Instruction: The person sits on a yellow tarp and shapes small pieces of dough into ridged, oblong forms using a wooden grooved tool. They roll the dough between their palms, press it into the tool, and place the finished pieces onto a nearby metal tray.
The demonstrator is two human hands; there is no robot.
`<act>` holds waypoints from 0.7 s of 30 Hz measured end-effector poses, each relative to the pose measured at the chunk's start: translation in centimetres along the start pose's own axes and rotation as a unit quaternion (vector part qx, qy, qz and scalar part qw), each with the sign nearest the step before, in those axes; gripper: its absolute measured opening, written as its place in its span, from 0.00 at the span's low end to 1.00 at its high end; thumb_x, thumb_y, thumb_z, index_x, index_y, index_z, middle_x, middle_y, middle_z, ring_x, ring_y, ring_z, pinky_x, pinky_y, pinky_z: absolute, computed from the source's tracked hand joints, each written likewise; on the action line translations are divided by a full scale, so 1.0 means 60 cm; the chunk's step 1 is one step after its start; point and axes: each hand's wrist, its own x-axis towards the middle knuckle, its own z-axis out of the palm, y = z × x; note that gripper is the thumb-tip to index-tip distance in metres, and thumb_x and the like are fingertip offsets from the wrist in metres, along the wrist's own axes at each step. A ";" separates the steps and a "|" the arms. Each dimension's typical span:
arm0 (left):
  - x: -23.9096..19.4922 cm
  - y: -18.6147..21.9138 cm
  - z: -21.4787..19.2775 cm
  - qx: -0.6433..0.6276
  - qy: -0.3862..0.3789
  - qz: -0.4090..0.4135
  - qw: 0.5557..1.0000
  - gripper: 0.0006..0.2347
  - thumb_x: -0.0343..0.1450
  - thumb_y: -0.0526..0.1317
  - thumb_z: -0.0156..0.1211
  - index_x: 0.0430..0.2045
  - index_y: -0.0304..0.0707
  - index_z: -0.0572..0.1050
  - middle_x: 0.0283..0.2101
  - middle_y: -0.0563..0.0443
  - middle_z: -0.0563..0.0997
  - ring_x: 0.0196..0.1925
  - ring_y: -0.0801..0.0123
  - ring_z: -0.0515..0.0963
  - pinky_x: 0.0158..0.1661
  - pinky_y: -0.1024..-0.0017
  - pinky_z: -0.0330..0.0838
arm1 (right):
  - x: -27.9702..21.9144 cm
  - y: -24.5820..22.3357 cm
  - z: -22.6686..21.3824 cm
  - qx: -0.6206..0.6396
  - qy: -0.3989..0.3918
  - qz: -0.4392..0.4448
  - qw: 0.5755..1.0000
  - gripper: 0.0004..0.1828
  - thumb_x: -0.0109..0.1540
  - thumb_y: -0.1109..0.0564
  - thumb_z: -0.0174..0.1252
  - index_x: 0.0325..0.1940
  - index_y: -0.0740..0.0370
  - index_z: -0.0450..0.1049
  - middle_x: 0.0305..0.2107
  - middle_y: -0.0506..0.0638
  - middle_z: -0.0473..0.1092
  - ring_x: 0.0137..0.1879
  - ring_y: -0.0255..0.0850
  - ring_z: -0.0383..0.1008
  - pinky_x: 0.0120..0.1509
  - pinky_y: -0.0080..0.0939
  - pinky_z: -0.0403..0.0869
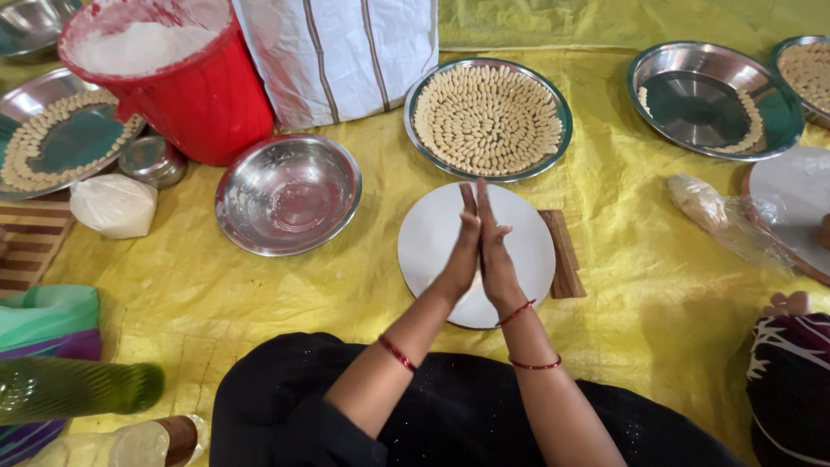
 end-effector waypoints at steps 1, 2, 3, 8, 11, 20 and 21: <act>0.024 0.003 -0.013 -0.019 0.018 -0.007 1.000 0.46 0.65 0.73 0.27 0.73 0.50 0.24 0.79 0.55 0.25 0.80 0.61 0.30 0.71 0.52 0.49 | -0.002 -0.010 0.012 0.000 -0.010 -0.001 1.000 0.57 0.61 0.15 0.18 0.84 0.53 0.34 0.81 0.49 0.35 0.86 0.48 0.35 0.84 0.50 0.41; 0.047 0.009 -0.026 0.010 0.042 0.035 0.998 0.45 0.67 0.73 0.26 0.74 0.49 0.27 0.80 0.52 0.27 0.81 0.61 0.30 0.73 0.55 0.42 | -0.004 -0.020 0.022 0.000 -0.017 -0.001 1.000 0.58 0.61 0.15 0.18 0.84 0.54 0.34 0.81 0.50 0.35 0.86 0.48 0.33 0.85 0.49 0.36; 0.072 0.016 -0.038 0.038 0.065 0.078 0.994 0.43 0.70 0.73 0.26 0.75 0.47 0.29 0.81 0.50 0.28 0.82 0.60 0.29 0.74 0.58 0.35 | -0.006 -0.028 0.031 -0.006 -0.028 -0.007 1.000 0.58 0.61 0.14 0.18 0.83 0.55 0.33 0.81 0.50 0.33 0.86 0.47 0.30 0.85 0.49 0.33; 0.137 0.037 -0.061 0.051 0.133 0.126 0.982 0.42 0.72 0.73 0.25 0.76 0.48 0.32 0.81 0.45 0.36 0.82 0.58 0.36 0.75 0.59 0.34 | -0.010 -0.042 0.040 0.101 -0.089 -0.031 0.990 0.56 0.65 0.17 0.29 0.84 0.58 0.35 0.82 0.53 0.33 0.87 0.50 0.27 0.86 0.53 0.30; 0.111 0.024 -0.050 0.026 0.074 0.084 0.993 0.42 0.70 0.72 0.22 0.77 0.47 0.37 0.79 0.43 0.45 0.80 0.57 0.45 0.69 0.57 0.48 | -0.005 -0.027 0.026 -0.023 -0.045 -0.048 0.998 0.57 0.63 0.16 0.20 0.84 0.57 0.30 0.82 0.51 0.28 0.86 0.48 0.22 0.85 0.50 0.29; -0.048 -0.046 -0.070 0.314 0.043 -0.092 0.944 0.28 0.74 0.50 0.55 0.72 0.49 0.63 0.49 0.40 0.83 0.49 0.55 0.84 0.50 0.60 0.78 | 0.018 0.080 -0.088 -0.139 0.012 0.063 0.988 0.40 0.72 0.33 0.39 0.81 0.58 0.46 0.80 0.56 0.39 0.86 0.50 0.33 0.83 0.47 0.41; -0.058 -0.042 -0.074 0.346 0.020 -0.085 0.934 0.27 0.73 0.47 0.58 0.70 0.48 0.66 0.51 0.45 0.83 0.50 0.58 0.84 0.52 0.61 0.78 | 0.016 0.086 -0.115 -0.271 0.072 0.108 0.954 0.34 0.71 0.37 0.45 0.77 0.54 0.55 0.77 0.56 0.48 0.83 0.52 0.43 0.81 0.48 0.49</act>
